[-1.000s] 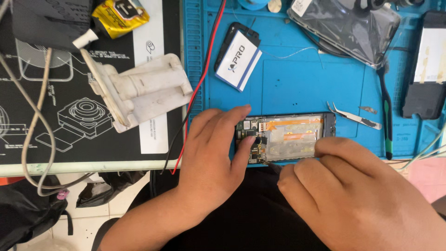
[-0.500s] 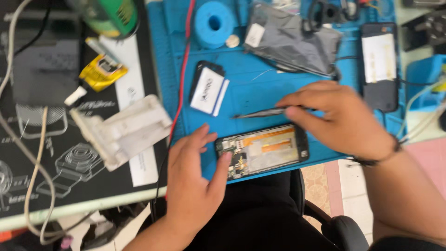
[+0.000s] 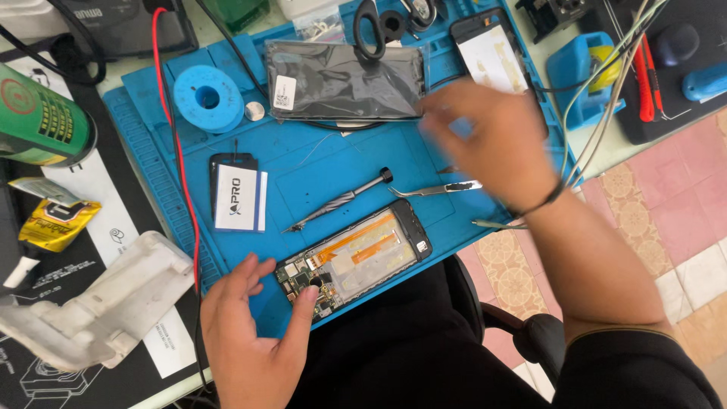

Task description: The person repairs a smartphone on a blue repair mat. They press on the exposed internal board, use a screwdriver on the phone's internals, remove and reposition the battery, lift and reseat the back cover, and continue working on the opened phone with the screwdriver.

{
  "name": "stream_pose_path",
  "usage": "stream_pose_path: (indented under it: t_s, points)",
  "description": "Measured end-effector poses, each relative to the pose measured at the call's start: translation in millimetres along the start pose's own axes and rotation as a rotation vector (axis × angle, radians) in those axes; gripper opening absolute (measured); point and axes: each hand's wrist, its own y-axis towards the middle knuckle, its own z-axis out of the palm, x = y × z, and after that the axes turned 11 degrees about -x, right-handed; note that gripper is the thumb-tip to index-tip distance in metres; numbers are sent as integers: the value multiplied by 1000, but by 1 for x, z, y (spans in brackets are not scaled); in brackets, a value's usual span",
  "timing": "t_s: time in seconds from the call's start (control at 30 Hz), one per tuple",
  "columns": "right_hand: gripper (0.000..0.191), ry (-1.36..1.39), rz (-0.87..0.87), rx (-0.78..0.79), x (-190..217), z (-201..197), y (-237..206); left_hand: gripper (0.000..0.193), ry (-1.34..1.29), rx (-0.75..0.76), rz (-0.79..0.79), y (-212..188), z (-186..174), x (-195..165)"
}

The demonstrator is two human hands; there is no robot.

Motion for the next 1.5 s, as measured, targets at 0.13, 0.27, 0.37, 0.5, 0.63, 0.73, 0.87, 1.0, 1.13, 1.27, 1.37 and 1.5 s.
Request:
stream_pose_path:
  t_s: [0.13, 0.27, 0.37, 0.5, 0.63, 0.73, 0.87, 1.0, 1.13, 1.27, 1.37, 1.5]
  points:
    - [39, -281, 84, -95, -66, -24, 17, 69, 22, 20, 9, -1, -3, -4]
    - [58, -485, 111, -48, -117, -17, 16, 69, 25, 17, -7, -4, -4, -8]
    - [66, -474, 179, 5, -132, -12, 17, 71, 29, 19, 16, -6, -7, -10]
    - [78, -420, 209, 28, -137, -18, 25, 84, 74, 99, 82, -9, -15, -9]
    - [66, -330, 193, 38, -138, -25, 24, 101, 102, 161, 129, -10, -18, -8]
    - [44, -229, 214, 47, -125, -26, 20, 103, 114, 167, 136, -10, -20, -7]
    - [33, 74, 207, -69, -77, -37, 19, 103, 87, 175, 139, -7, -22, -7]
    - [25, 205, 213, -96, -8, -53, -4, 100, 75, 151, 154, -3, -22, -6]
    - [17, 53, -69, 132, 43, -44, -44, 98, 66, 160, 150, 0, -20, -4]
    - [36, 156, -374, 176, 66, -11, -63, 103, 18, 171, 178, 2, -22, -1]
    - [46, 129, -445, 197, 74, 12, -67, 104, 2, 168, 188, 2, -23, 0]
    - [46, 52, -528, 158, 78, 22, -75, 104, 6, 164, 189, 3, -23, 0]
